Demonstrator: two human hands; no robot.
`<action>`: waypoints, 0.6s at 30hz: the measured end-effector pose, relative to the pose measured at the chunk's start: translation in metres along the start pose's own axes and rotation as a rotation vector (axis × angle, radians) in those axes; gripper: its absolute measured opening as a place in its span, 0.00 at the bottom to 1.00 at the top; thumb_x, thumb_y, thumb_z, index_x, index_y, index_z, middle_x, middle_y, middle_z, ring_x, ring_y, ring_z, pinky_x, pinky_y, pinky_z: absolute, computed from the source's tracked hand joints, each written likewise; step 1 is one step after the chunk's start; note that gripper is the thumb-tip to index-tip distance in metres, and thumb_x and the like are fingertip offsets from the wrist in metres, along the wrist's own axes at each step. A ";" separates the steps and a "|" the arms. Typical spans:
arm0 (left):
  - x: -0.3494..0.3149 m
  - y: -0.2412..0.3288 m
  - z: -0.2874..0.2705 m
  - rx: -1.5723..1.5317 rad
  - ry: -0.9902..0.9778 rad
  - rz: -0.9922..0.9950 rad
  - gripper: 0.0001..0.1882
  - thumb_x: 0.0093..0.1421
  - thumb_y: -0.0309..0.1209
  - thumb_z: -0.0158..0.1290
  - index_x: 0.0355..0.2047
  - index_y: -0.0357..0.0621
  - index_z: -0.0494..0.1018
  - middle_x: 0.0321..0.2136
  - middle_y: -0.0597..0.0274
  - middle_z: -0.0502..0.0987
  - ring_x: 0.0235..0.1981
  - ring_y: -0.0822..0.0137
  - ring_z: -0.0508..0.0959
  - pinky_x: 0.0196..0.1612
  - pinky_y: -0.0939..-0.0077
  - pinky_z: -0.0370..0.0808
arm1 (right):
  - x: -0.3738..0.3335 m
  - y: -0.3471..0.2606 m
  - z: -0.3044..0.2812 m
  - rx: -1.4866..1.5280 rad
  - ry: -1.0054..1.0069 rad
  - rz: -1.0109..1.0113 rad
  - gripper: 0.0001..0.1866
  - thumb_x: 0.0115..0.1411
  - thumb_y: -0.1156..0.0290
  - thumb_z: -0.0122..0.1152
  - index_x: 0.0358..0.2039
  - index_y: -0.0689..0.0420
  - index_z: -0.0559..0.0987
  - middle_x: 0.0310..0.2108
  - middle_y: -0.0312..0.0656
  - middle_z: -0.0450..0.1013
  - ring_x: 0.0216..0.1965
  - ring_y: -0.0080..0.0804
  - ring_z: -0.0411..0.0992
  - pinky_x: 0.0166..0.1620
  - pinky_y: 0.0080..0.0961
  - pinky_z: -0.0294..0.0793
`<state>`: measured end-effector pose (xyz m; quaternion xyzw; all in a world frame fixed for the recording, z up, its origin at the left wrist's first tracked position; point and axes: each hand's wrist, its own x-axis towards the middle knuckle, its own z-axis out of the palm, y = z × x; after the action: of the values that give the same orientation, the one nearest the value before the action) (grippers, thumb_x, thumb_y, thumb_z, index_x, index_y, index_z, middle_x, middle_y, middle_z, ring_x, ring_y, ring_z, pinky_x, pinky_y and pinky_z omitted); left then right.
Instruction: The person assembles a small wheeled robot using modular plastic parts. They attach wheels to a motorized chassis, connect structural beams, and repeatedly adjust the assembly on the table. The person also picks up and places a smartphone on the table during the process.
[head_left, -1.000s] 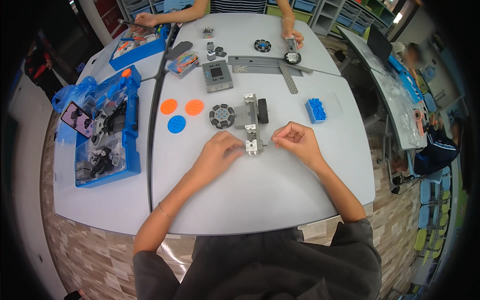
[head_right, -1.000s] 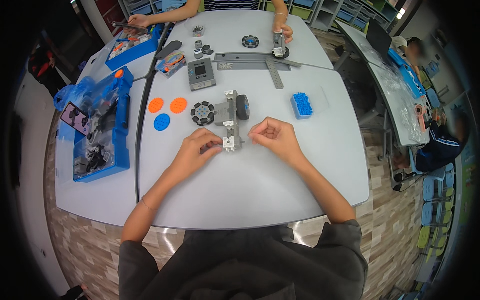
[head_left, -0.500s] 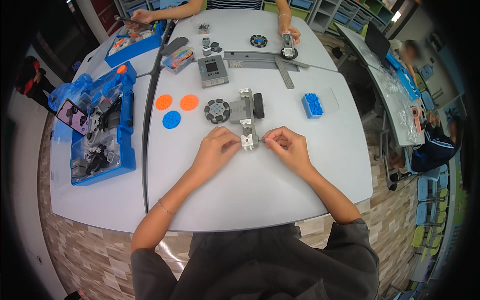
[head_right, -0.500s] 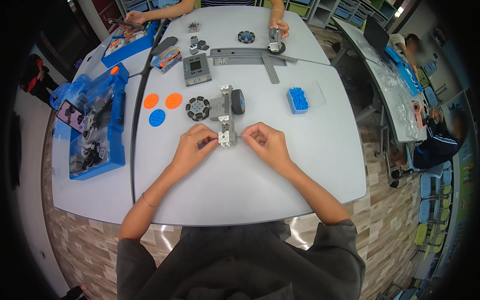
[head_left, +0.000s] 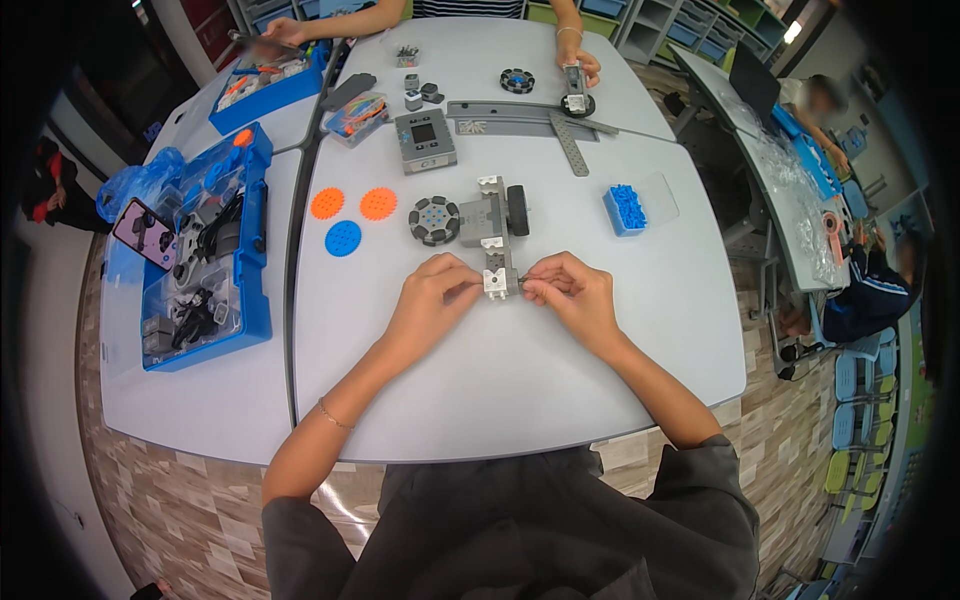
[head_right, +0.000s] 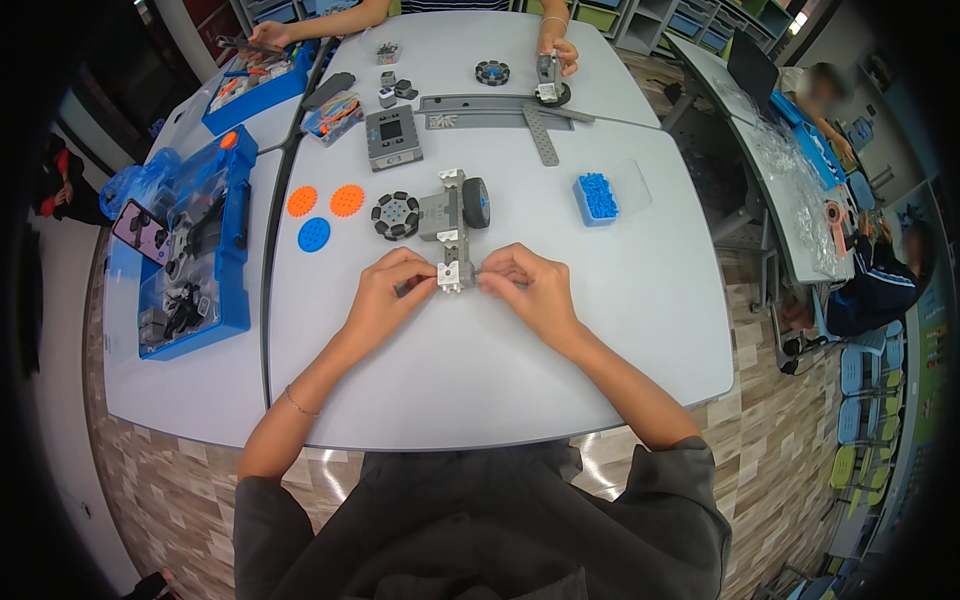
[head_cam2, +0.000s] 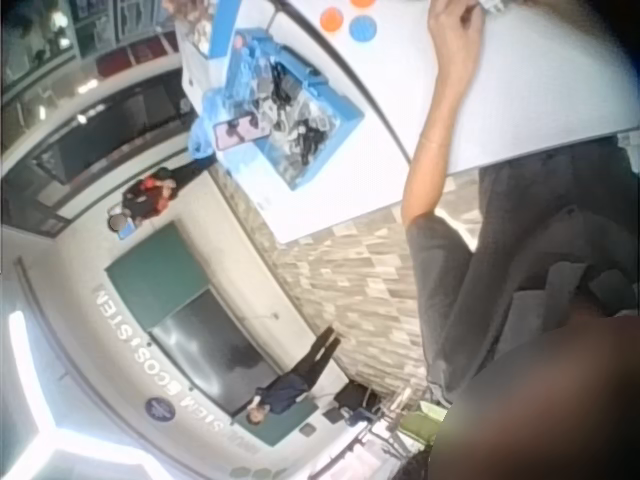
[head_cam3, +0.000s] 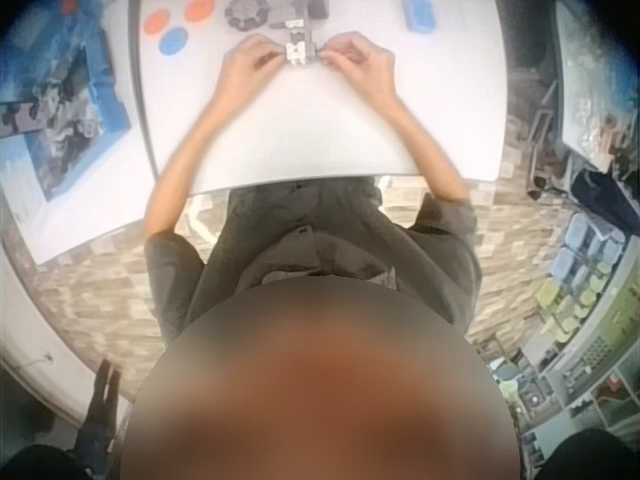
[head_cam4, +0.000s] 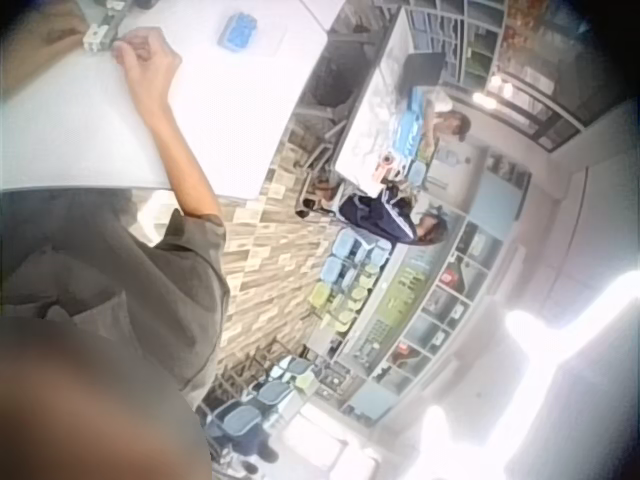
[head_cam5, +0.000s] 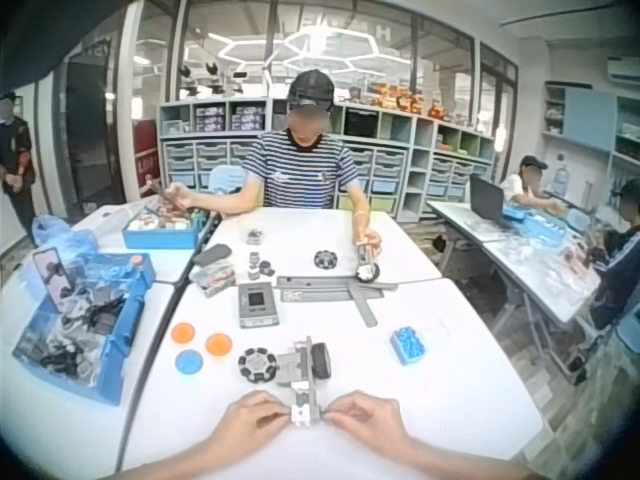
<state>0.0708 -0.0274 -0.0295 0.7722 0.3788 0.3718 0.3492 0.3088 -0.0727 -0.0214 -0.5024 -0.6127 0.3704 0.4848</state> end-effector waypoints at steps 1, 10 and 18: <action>0.000 0.000 0.000 0.001 -0.001 -0.001 0.07 0.60 0.22 0.63 0.39 0.38 0.84 0.33 0.63 0.79 0.29 0.72 0.76 0.34 0.77 0.75 | 0.000 0.000 0.000 0.014 0.002 0.018 0.05 0.61 0.80 0.69 0.38 0.67 0.83 0.34 0.43 0.84 0.33 0.25 0.82 0.37 0.21 0.84; 0.001 -0.002 0.001 0.010 0.009 0.009 0.06 0.60 0.21 0.63 0.39 0.37 0.84 0.33 0.62 0.79 0.28 0.71 0.77 0.34 0.76 0.76 | 0.009 0.005 -0.008 0.147 -0.080 0.165 0.05 0.63 0.82 0.65 0.38 0.68 0.85 0.32 0.47 0.83 0.31 0.29 0.81 0.34 0.23 0.81; 0.000 -0.001 0.001 0.001 0.008 -0.011 0.05 0.59 0.22 0.64 0.36 0.38 0.83 0.32 0.60 0.78 0.29 0.64 0.78 0.35 0.71 0.76 | 0.018 0.003 -0.013 0.230 -0.157 0.258 0.04 0.63 0.83 0.63 0.37 0.68 0.83 0.33 0.48 0.82 0.30 0.31 0.82 0.30 0.24 0.80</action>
<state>0.0712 -0.0270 -0.0303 0.7686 0.3849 0.3729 0.3493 0.3221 -0.0547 -0.0171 -0.4877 -0.5325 0.5352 0.4383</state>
